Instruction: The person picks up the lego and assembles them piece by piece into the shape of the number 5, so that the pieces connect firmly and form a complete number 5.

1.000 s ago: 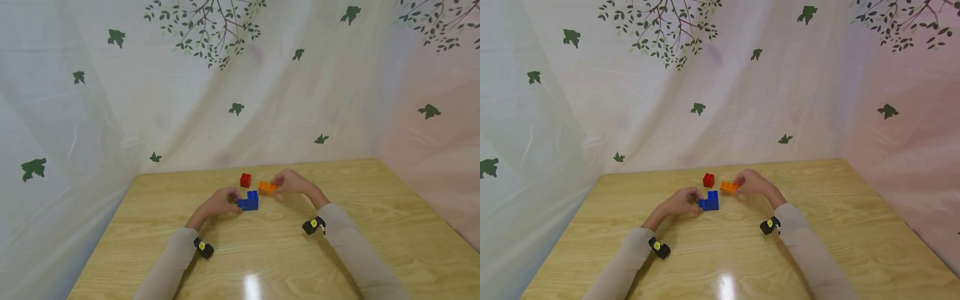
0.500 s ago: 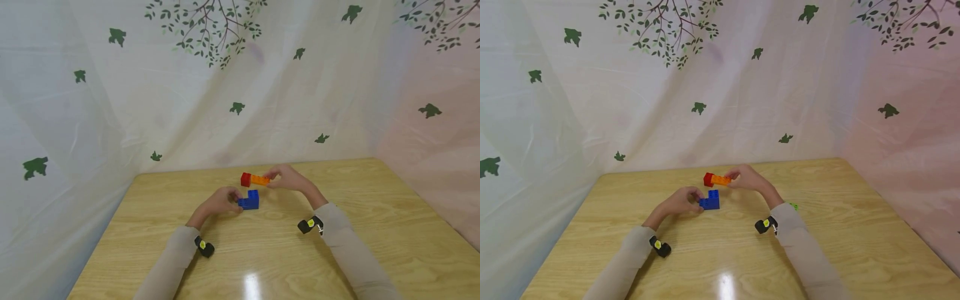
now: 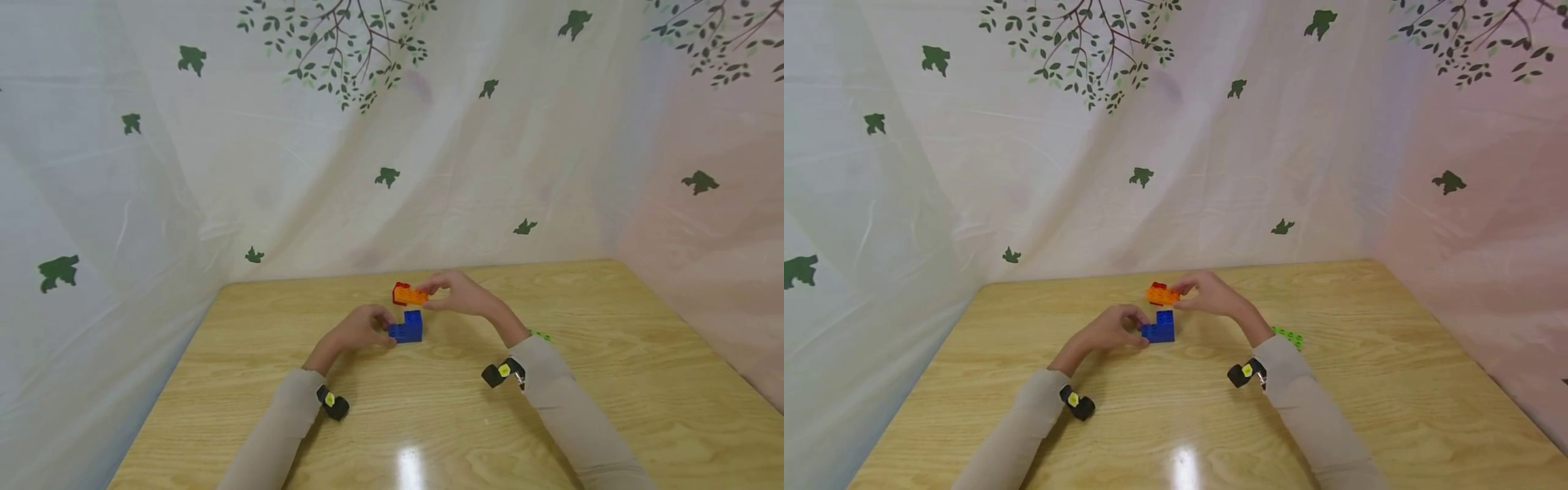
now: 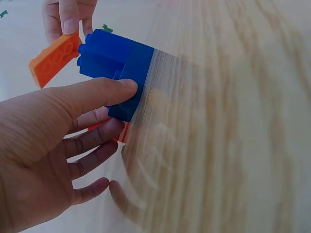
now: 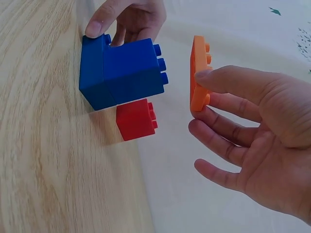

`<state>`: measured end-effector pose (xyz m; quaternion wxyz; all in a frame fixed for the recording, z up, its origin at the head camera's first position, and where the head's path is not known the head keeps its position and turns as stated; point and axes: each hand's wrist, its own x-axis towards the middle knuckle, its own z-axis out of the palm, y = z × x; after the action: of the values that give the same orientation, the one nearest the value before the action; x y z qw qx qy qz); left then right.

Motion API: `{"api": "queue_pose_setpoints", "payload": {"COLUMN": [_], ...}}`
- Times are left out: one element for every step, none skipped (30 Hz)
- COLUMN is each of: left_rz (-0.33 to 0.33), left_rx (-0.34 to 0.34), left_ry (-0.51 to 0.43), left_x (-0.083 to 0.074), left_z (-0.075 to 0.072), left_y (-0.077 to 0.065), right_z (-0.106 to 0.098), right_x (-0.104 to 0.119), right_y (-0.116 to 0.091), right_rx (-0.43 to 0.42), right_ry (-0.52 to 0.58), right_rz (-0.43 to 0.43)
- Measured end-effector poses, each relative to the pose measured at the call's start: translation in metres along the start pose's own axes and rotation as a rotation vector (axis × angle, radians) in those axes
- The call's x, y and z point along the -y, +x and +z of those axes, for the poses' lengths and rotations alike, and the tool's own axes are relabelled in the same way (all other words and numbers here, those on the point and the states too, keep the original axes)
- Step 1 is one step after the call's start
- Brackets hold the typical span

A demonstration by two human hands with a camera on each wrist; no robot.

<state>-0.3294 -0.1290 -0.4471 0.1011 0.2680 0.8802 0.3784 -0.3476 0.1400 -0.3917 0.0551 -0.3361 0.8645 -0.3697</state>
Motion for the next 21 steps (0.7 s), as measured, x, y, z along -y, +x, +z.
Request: {"api": "queue_pose_setpoints", "payload": {"left_rz": [0.005, 0.008, 0.009, 0.011, 0.009, 0.003, -0.004, -0.012, -0.019, -0.025, -0.032, -0.037, -0.038, -0.037, -0.035, -0.033, -0.030, -0.029, -0.029, -0.030, -0.031], "left_rx": [0.000, 0.000, -0.001, -0.002, -0.003, -0.003, -0.003, -0.004, -0.004, -0.005, -0.006, -0.006, -0.007, -0.008, -0.008, -0.009, -0.009, -0.009, -0.010, -0.011, -0.012], "left_ry": [-0.001, -0.002, -0.005, -0.007, -0.010, -0.012, -0.014, -0.016, -0.019, -0.020, -0.021, -0.021, -0.022, -0.020, -0.017, -0.012, -0.009, -0.005, -0.002, 0.002, 0.005], "left_x": [-0.0001, -0.0004, -0.0001, 0.0001, 0.0001, -0.0002, -0.0004, -0.0006, -0.0003, -0.0001, 0.0000, 0.0002, 0.0005, 0.0009, 0.0012, 0.0015, 0.0018, 0.0018, 0.0019, 0.0018, 0.0016], "left_z": [-0.0004, -0.0007, -0.0006, -0.0007, -0.0006, -0.0006, -0.0006, -0.0005, -0.0003, -0.0001, 0.0002, 0.0005, 0.0008, 0.0011, 0.0014, 0.0016, 0.0017, 0.0017, 0.0017, 0.0017, 0.0016], "left_y": [-0.0002, -0.0004, -0.0001, 0.0000, 0.0002, 0.0003, 0.0003, 0.0005, 0.0007, 0.0008, 0.0009, 0.0010, 0.0011, 0.0012, 0.0013, 0.0014, 0.0015, 0.0016, 0.0017, 0.0018, 0.0019], "right_z": [0.0003, 0.0007, 0.0012, 0.0016, 0.0020, 0.0022, 0.0024, 0.0027, 0.0030, 0.0032, 0.0036, 0.0039, 0.0044, 0.0049, 0.0054, 0.0059, 0.0065, 0.0070, 0.0076, 0.0082, 0.0087], "right_x": [0.0006, 0.0008, 0.0012, 0.0017, 0.0022, 0.0028, 0.0034, 0.0037, 0.0040, 0.0042, 0.0046, 0.0046, 0.0047, 0.0047, 0.0048, 0.0050, 0.0052, 0.0051, 0.0053, 0.0054, 0.0054], "right_y": [0.0004, 0.0008, 0.0011, 0.0013, 0.0014, 0.0013, 0.0011, 0.0008, 0.0006, 0.0003, 0.0000, -0.0003, -0.0004, -0.0005, -0.0005, -0.0004, -0.0003, 0.0000, 0.0002, 0.0005, 0.0008], "right_rx": [0.004, 0.007, 0.010, 0.013, 0.016, 0.019, 0.022, 0.025, 0.028, 0.030, 0.033, 0.035, 0.038, 0.040, 0.042, 0.045, 0.048, 0.049, 0.051, 0.053, 0.054], "right_ry": [0.002, 0.007, 0.007, 0.010, 0.012, 0.016, 0.020, 0.025, 0.029, 0.032, 0.034, 0.034, 0.035, 0.036, 0.039, 0.041, 0.045, 0.047, 0.048, 0.048, 0.048], "right_rz": [-0.005, -0.009, -0.013, -0.016, -0.021, -0.024, -0.024, -0.024, -0.026, -0.027, -0.031, -0.034, -0.037, -0.040, -0.043, -0.044, -0.046, -0.044, -0.045, -0.044, -0.044]}}
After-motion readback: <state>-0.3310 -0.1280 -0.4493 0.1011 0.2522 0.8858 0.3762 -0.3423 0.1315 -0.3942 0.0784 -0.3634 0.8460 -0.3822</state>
